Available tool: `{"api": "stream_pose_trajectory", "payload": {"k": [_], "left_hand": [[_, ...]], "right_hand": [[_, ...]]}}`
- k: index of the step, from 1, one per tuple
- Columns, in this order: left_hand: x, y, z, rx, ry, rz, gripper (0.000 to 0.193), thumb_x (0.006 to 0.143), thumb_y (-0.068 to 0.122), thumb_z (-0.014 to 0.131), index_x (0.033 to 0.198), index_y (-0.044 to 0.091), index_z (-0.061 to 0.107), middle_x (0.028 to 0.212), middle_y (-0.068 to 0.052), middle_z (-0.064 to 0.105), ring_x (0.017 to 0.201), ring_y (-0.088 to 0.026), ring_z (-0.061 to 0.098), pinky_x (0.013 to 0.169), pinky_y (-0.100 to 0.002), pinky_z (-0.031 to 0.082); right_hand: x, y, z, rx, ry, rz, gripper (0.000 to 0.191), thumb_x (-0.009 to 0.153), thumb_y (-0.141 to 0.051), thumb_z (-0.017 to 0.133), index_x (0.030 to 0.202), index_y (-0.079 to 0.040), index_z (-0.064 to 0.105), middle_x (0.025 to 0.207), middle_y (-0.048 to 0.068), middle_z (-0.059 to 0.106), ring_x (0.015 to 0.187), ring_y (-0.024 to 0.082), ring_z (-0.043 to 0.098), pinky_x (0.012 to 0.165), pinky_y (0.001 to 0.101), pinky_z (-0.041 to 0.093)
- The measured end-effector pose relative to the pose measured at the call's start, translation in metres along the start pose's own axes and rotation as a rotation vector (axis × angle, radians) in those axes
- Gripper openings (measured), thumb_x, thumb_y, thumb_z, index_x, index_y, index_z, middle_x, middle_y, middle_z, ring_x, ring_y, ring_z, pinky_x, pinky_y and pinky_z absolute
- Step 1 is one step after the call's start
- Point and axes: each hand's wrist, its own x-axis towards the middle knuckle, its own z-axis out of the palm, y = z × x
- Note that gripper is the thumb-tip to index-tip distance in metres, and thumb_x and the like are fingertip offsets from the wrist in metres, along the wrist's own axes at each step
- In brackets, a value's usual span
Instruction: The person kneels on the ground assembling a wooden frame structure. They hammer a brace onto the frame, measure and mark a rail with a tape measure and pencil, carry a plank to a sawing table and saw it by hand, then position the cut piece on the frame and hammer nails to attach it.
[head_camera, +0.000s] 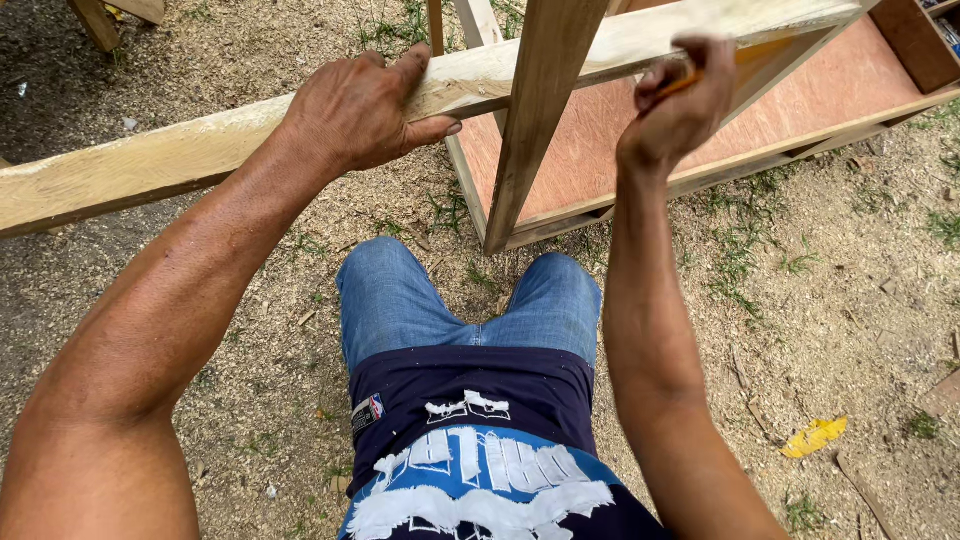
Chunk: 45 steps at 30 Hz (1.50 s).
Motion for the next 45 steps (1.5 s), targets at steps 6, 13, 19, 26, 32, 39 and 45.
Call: {"api": "stream_pose_trajectory", "payload": {"k": [6, 13, 19, 26, 32, 39, 45], "left_hand": [[0.000, 0.001, 0.001, 0.022, 0.011, 0.007, 0.082, 0.097, 0.076, 0.051, 0.150, 0.013, 0.047, 0.078, -0.020, 0.064, 0.069, -0.028, 0.071, 0.054, -0.044, 0.060], [0.000, 0.002, 0.003, 0.025, 0.005, 0.016, 0.084, 0.096, 0.078, 0.050, 0.149, 0.012, 0.048, 0.076, -0.017, 0.062, 0.068, -0.026, 0.070, 0.053, -0.043, 0.060], [0.001, 0.004, 0.000, 0.031, -0.012, -0.004, 0.083, 0.096, 0.078, 0.047, 0.149, 0.014, 0.047, 0.072, -0.016, 0.061, 0.065, -0.024, 0.068, 0.051, -0.043, 0.059], [0.001, 0.002, 0.005, 0.014, -0.030, -0.006, 0.085, 0.096, 0.080, 0.045, 0.149, 0.014, 0.046, 0.076, -0.015, 0.061, 0.067, -0.023, 0.066, 0.055, -0.045, 0.059], [0.003, -0.001, 0.010, 0.038, -0.006, 0.018, 0.089, 0.095, 0.082, 0.043, 0.151, 0.012, 0.044, 0.077, -0.016, 0.060, 0.066, -0.022, 0.066, 0.054, -0.044, 0.059], [0.003, 0.000, 0.014, 0.050, 0.014, 0.033, 0.090, 0.095, 0.083, 0.044, 0.149, 0.011, 0.046, 0.071, -0.012, 0.059, 0.061, -0.019, 0.064, 0.049, -0.041, 0.058], [0.003, -0.002, 0.014, 0.011, 0.013, 0.031, 0.089, 0.095, 0.081, 0.044, 0.147, 0.008, 0.046, 0.065, -0.009, 0.059, 0.054, -0.018, 0.063, 0.045, -0.039, 0.058]], "right_hand": [[-0.060, 0.007, 0.009, 0.159, 0.168, 0.339, 0.049, 0.109, -0.041, 0.038, 0.093, -0.002, 0.062, 0.074, 0.007, 0.060, 0.056, 0.013, 0.052, 0.046, 0.0252, 0.042], [-0.055, 0.017, 0.035, 0.783, -0.095, 0.773, 0.024, 0.112, -0.018, 0.056, 0.108, 0.004, 0.064, 0.092, 0.011, 0.065, 0.076, 0.017, 0.060, 0.068, 0.0280, 0.050], [-0.047, 0.016, 0.038, 0.721, -0.212, 0.942, 0.025, 0.098, -0.001, 0.051, 0.119, 0.008, 0.061, 0.120, 0.023, 0.069, 0.113, 0.033, 0.069, 0.106, 0.0478, 0.056], [-0.044, 0.017, 0.041, 0.777, -0.155, 1.003, 0.028, 0.096, 0.000, 0.052, 0.122, 0.006, 0.060, 0.121, 0.022, 0.068, 0.114, 0.034, 0.067, 0.107, 0.0505, 0.054], [-0.042, 0.023, 0.039, 0.913, -0.176, 1.075, 0.031, 0.091, -0.002, 0.050, 0.117, 0.014, 0.058, 0.117, 0.025, 0.067, 0.110, 0.035, 0.068, 0.105, 0.0498, 0.056], [-0.042, 0.025, 0.035, 0.817, -0.178, 1.024, 0.031, 0.092, 0.003, 0.049, 0.119, 0.016, 0.056, 0.115, 0.027, 0.067, 0.108, 0.033, 0.069, 0.104, 0.0481, 0.058], [-0.046, 0.024, 0.031, 0.819, -0.192, 0.973, 0.026, 0.098, 0.001, 0.054, 0.121, 0.014, 0.059, 0.115, 0.024, 0.069, 0.111, 0.031, 0.069, 0.108, 0.0463, 0.056]]}}
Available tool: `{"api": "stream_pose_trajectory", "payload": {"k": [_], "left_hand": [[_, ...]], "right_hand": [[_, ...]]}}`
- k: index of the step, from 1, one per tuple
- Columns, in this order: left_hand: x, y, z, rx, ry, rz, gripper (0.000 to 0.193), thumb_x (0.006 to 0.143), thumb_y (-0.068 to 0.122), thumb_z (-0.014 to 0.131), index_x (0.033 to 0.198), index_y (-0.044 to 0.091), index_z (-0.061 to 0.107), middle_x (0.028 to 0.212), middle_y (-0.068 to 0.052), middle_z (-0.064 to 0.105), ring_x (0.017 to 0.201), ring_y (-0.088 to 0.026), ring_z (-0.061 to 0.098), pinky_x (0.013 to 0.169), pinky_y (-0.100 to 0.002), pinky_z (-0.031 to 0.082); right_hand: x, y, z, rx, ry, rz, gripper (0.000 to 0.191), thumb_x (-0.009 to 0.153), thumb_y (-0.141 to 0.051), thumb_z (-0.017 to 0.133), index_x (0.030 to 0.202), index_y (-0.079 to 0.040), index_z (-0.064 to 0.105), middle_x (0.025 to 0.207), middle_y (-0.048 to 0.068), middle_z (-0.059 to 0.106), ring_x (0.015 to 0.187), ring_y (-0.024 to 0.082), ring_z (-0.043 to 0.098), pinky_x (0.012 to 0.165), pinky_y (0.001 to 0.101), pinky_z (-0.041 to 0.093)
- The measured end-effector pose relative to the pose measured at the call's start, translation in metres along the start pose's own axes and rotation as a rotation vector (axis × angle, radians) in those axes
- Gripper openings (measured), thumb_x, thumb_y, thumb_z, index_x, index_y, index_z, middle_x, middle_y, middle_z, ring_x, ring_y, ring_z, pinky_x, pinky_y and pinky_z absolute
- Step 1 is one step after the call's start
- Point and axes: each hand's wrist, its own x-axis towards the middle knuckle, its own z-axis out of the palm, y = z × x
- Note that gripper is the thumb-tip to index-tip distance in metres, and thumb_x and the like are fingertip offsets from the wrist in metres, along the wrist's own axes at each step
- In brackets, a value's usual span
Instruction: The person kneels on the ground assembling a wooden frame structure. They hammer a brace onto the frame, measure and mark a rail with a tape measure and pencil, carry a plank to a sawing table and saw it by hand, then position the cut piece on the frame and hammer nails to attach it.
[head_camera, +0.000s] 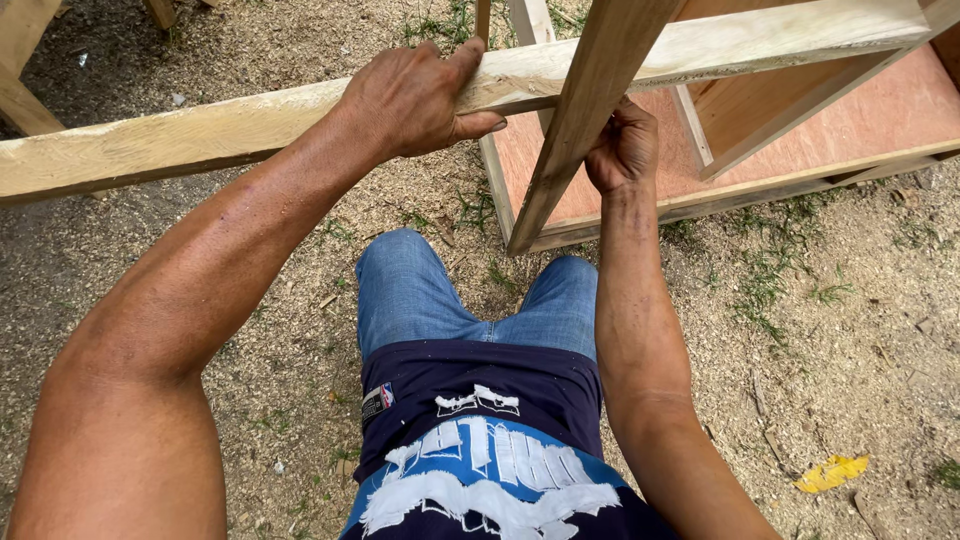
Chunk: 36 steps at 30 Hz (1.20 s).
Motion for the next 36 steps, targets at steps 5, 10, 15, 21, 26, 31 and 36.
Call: {"api": "stream_pose_trajectory", "payload": {"k": [5, 10, 15, 21, 26, 31, 36], "left_hand": [[0.001, -0.001, 0.002, 0.006, 0.020, 0.028, 0.089, 0.098, 0.080, 0.044, 0.145, 0.005, 0.046, 0.065, -0.011, 0.061, 0.055, -0.020, 0.065, 0.047, -0.040, 0.059], [0.002, -0.003, 0.006, 0.020, 0.030, 0.030, 0.089, 0.098, 0.080, 0.044, 0.145, 0.005, 0.046, 0.067, -0.013, 0.064, 0.057, -0.022, 0.067, 0.049, -0.041, 0.060], [0.002, -0.004, 0.009, 0.020, 0.045, 0.048, 0.088, 0.098, 0.080, 0.047, 0.146, 0.005, 0.047, 0.069, -0.014, 0.064, 0.058, -0.022, 0.067, 0.051, -0.043, 0.060], [0.002, -0.003, 0.009, 0.034, 0.090, 0.063, 0.088, 0.097, 0.080, 0.049, 0.146, 0.007, 0.048, 0.070, -0.015, 0.063, 0.062, -0.022, 0.068, 0.050, -0.041, 0.060], [0.002, -0.002, 0.007, 0.010, 0.007, 0.012, 0.086, 0.096, 0.078, 0.048, 0.148, 0.010, 0.047, 0.072, -0.015, 0.063, 0.063, -0.023, 0.068, 0.050, -0.041, 0.060], [0.004, -0.003, 0.008, 0.012, 0.006, 0.026, 0.086, 0.097, 0.079, 0.045, 0.149, 0.010, 0.046, 0.073, -0.016, 0.063, 0.065, -0.024, 0.069, 0.051, -0.042, 0.060], [0.004, -0.003, 0.010, 0.062, 0.054, 0.042, 0.085, 0.098, 0.081, 0.043, 0.147, 0.011, 0.046, 0.073, -0.016, 0.063, 0.064, -0.024, 0.069, 0.050, -0.043, 0.060]], "right_hand": [[-0.005, 0.001, -0.009, -0.056, -0.068, 0.016, 0.030, 0.093, -0.003, 0.063, 0.121, 0.006, 0.064, 0.110, 0.015, 0.073, 0.111, 0.027, 0.068, 0.110, 0.0503, 0.052], [-0.014, -0.002, -0.025, 0.005, -0.089, 0.041, 0.022, 0.096, -0.008, 0.073, 0.117, 0.000, 0.070, 0.106, 0.006, 0.075, 0.114, 0.021, 0.067, 0.123, 0.0509, 0.041], [-0.017, -0.007, -0.034, -0.023, -0.139, 0.084, 0.021, 0.094, -0.015, 0.076, 0.112, -0.004, 0.075, 0.099, 0.006, 0.076, 0.109, 0.023, 0.064, 0.117, 0.0533, 0.039], [-0.008, -0.005, -0.021, -0.071, -0.195, 0.100, 0.032, 0.095, -0.021, 0.078, 0.121, -0.004, 0.072, 0.116, 0.007, 0.074, 0.127, 0.024, 0.059, 0.125, 0.0500, 0.038], [-0.005, -0.002, -0.007, -0.070, -0.208, 0.132, 0.043, 0.092, -0.026, 0.077, 0.126, -0.003, 0.067, 0.123, 0.009, 0.071, 0.128, 0.028, 0.059, 0.119, 0.0513, 0.040], [-0.004, 0.003, -0.005, -0.049, -0.009, 0.022, 0.036, 0.095, -0.022, 0.067, 0.120, 0.004, 0.065, 0.117, 0.015, 0.070, 0.117, 0.031, 0.063, 0.109, 0.0523, 0.049], [-0.003, 0.001, -0.012, -0.203, 0.069, -0.169, 0.019, 0.108, -0.017, 0.060, 0.112, 0.000, 0.066, 0.101, 0.008, 0.063, 0.098, 0.019, 0.061, 0.097, 0.0402, 0.056]]}}
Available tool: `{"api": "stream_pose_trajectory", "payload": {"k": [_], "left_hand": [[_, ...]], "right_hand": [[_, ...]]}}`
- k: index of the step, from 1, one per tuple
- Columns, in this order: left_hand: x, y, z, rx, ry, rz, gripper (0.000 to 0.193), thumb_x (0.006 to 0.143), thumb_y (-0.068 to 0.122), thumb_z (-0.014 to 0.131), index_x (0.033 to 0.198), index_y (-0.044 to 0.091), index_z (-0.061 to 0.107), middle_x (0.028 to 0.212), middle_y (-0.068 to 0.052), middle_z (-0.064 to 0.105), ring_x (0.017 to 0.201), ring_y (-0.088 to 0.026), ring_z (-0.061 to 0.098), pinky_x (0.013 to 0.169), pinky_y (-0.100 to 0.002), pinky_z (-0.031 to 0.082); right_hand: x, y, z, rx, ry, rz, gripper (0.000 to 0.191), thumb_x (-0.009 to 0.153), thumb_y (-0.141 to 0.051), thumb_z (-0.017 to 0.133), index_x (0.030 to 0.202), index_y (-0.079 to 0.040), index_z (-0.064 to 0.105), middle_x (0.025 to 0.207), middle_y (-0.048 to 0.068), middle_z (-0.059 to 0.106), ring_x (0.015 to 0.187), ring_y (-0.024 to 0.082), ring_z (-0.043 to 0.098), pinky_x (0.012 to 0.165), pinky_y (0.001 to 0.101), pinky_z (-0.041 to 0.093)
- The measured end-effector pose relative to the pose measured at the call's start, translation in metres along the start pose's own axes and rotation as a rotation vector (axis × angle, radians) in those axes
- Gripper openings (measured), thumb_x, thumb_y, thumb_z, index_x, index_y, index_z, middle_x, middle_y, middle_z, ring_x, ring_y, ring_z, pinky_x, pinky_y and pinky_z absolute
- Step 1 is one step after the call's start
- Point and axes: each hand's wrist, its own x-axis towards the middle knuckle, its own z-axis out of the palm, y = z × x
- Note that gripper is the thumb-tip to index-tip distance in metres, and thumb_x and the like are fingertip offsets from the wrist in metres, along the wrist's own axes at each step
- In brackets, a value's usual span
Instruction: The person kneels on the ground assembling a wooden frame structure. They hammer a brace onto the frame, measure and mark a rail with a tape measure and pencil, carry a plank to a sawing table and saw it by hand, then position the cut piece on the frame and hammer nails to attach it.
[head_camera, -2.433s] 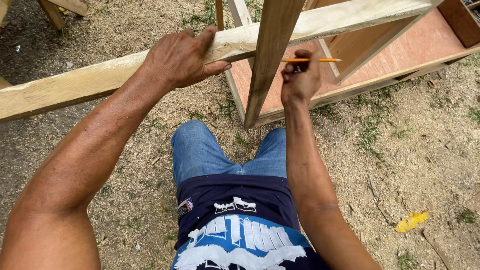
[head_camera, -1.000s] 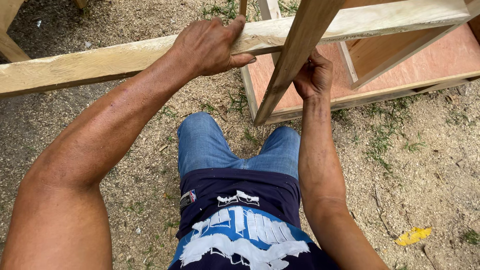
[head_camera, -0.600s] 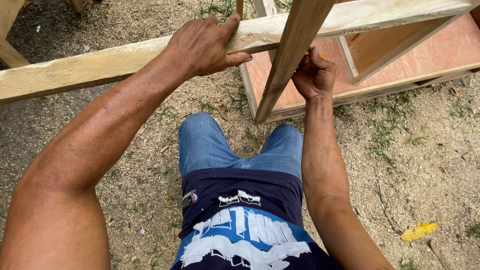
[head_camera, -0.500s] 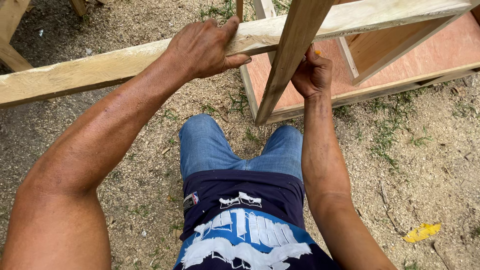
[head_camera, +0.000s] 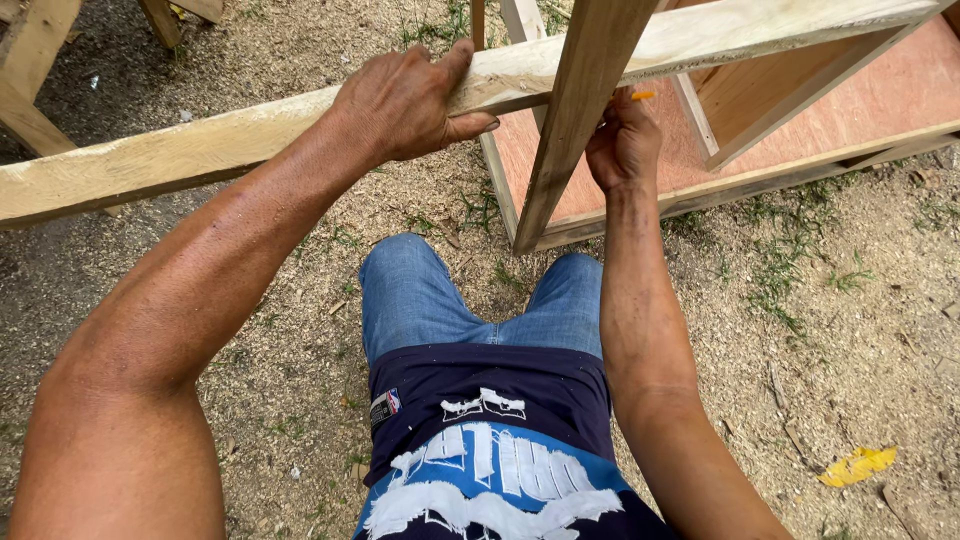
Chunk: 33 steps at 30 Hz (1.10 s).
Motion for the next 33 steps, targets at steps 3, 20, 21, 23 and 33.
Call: {"api": "stream_pose_trajectory", "payload": {"k": [3, 20, 21, 23, 33], "left_hand": [[-0.001, 0.001, -0.001, -0.033, -0.040, -0.009, 0.087, 0.098, 0.080, 0.043, 0.150, 0.010, 0.045, 0.074, -0.016, 0.063, 0.064, -0.024, 0.069, 0.049, -0.043, 0.060], [-0.003, 0.007, -0.006, -0.046, -0.032, -0.020, 0.087, 0.095, 0.081, 0.048, 0.147, 0.011, 0.047, 0.075, -0.017, 0.063, 0.066, -0.024, 0.069, 0.049, -0.043, 0.060], [-0.003, 0.007, -0.007, -0.038, -0.036, -0.022, 0.088, 0.095, 0.081, 0.047, 0.148, 0.010, 0.047, 0.074, -0.017, 0.063, 0.065, -0.025, 0.069, 0.049, -0.043, 0.060], [-0.003, 0.007, -0.007, -0.017, -0.043, -0.026, 0.089, 0.095, 0.081, 0.046, 0.148, 0.009, 0.046, 0.073, -0.017, 0.063, 0.063, -0.025, 0.069, 0.048, -0.044, 0.060], [-0.006, 0.009, -0.004, -0.042, -0.035, -0.002, 0.087, 0.099, 0.079, 0.046, 0.149, 0.009, 0.046, 0.077, -0.018, 0.064, 0.067, -0.027, 0.071, 0.053, -0.045, 0.061]], "right_hand": [[0.003, -0.003, -0.007, -0.227, 0.068, -0.136, 0.015, 0.109, -0.017, 0.060, 0.102, -0.005, 0.064, 0.086, 0.004, 0.061, 0.076, 0.014, 0.057, 0.074, 0.0336, 0.053], [0.007, -0.004, -0.021, -1.187, -0.237, -0.359, 0.020, 0.103, -0.006, 0.062, 0.094, -0.005, 0.080, 0.087, 0.006, 0.079, 0.071, 0.012, 0.071, 0.065, 0.0367, 0.058], [0.007, -0.005, -0.022, -1.204, -0.231, -0.358, 0.019, 0.104, -0.007, 0.063, 0.095, -0.006, 0.080, 0.087, 0.006, 0.078, 0.073, 0.012, 0.071, 0.066, 0.0363, 0.058], [0.005, -0.005, -0.025, -1.234, -0.221, -0.359, 0.018, 0.105, -0.009, 0.065, 0.095, -0.008, 0.079, 0.088, 0.004, 0.076, 0.076, 0.011, 0.069, 0.068, 0.0354, 0.058], [-0.013, -0.025, -0.046, -1.120, -0.346, -0.346, 0.019, 0.102, 0.000, 0.070, 0.114, -0.012, 0.079, 0.106, 0.000, 0.067, 0.102, 0.013, 0.065, 0.096, 0.0334, 0.060]]}}
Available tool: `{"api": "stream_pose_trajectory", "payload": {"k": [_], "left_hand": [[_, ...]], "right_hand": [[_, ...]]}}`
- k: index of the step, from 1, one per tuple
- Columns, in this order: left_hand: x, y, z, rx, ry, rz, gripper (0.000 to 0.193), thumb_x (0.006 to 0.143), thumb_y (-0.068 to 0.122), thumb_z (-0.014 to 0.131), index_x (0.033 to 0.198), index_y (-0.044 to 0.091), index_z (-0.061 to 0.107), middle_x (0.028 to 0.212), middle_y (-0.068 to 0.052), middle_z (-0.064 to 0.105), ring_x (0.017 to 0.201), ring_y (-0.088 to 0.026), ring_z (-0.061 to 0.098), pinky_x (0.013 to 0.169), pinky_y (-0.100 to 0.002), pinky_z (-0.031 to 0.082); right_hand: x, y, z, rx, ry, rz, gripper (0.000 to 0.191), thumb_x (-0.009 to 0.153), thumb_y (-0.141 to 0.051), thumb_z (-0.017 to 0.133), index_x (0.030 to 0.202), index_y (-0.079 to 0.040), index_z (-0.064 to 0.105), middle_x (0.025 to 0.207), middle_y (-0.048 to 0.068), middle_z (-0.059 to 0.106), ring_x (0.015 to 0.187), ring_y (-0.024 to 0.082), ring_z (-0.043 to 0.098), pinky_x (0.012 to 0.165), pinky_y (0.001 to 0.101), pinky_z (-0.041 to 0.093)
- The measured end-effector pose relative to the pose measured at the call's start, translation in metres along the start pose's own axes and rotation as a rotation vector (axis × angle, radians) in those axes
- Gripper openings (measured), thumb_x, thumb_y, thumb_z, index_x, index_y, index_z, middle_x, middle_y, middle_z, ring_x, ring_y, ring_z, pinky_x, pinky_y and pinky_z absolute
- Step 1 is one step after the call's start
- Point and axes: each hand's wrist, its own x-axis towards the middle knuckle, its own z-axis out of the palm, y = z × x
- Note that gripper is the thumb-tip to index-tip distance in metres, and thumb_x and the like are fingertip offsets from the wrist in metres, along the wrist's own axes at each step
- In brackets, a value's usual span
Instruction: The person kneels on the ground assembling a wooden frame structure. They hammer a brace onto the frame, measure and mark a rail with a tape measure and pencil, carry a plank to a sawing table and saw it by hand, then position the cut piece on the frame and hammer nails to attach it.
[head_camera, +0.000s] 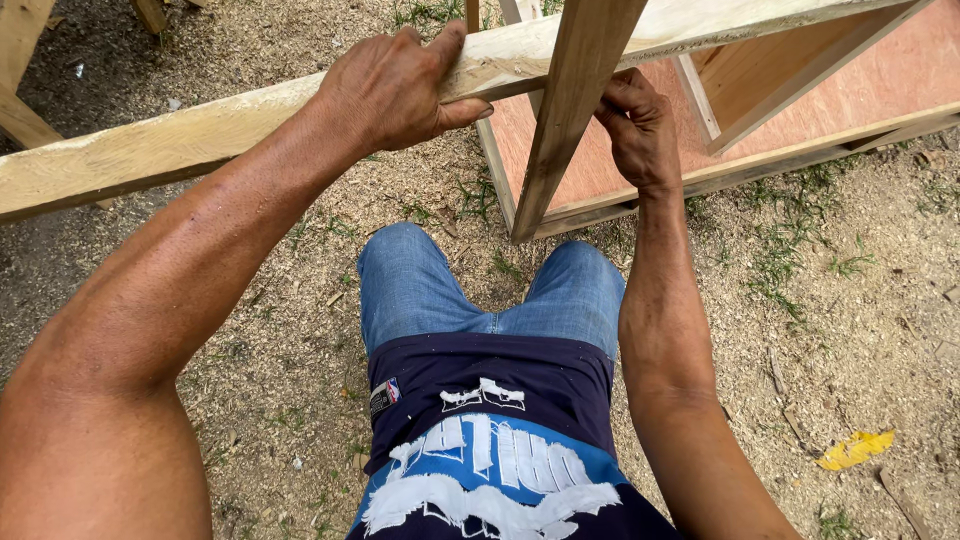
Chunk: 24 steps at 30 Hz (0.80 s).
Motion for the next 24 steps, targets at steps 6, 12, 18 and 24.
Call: {"api": "stream_pose_trajectory", "payload": {"k": [6, 12, 18, 24], "left_hand": [[-0.001, 0.001, -0.005, 0.039, 0.034, 0.010, 0.085, 0.098, 0.079, 0.048, 0.147, 0.009, 0.047, 0.080, -0.022, 0.064, 0.069, -0.030, 0.072, 0.051, -0.046, 0.061], [-0.001, 0.005, -0.011, -0.014, -0.076, -0.048, 0.088, 0.097, 0.077, 0.049, 0.150, 0.007, 0.045, 0.079, -0.023, 0.066, 0.070, -0.031, 0.072, 0.058, -0.048, 0.062], [-0.008, 0.000, -0.037, -0.328, -0.158, -0.122, 0.087, 0.097, 0.072, 0.055, 0.148, 0.001, 0.049, 0.094, -0.022, 0.070, 0.075, -0.030, 0.073, 0.077, -0.052, 0.059], [-0.050, -0.022, -0.041, -0.683, -0.283, -0.370, 0.073, 0.097, 0.065, 0.048, 0.139, 0.008, 0.065, 0.089, -0.016, 0.069, 0.069, -0.023, 0.065, 0.067, -0.050, 0.058]], "right_hand": [[-0.003, 0.000, -0.006, 0.052, -0.046, -0.012, 0.020, 0.101, 0.001, 0.070, 0.112, -0.013, 0.078, 0.107, 0.000, 0.068, 0.105, 0.013, 0.066, 0.099, 0.0319, 0.061], [-0.002, 0.003, 0.000, 0.049, 0.008, -0.020, 0.012, 0.106, -0.005, 0.069, 0.108, -0.013, 0.078, 0.104, 0.001, 0.069, 0.096, 0.010, 0.064, 0.091, 0.0318, 0.057], [-0.021, -0.010, 0.031, -0.040, 0.464, 0.106, 0.021, 0.108, -0.024, 0.061, 0.117, -0.011, 0.074, 0.086, -0.001, 0.064, 0.070, 0.007, 0.052, 0.061, 0.0245, 0.044], [-0.070, -0.037, 0.096, -0.181, 0.624, -0.117, 0.019, 0.113, -0.023, 0.062, 0.107, -0.008, 0.071, 0.087, -0.002, 0.053, 0.073, 0.007, 0.041, 0.063, 0.0266, 0.033]]}}
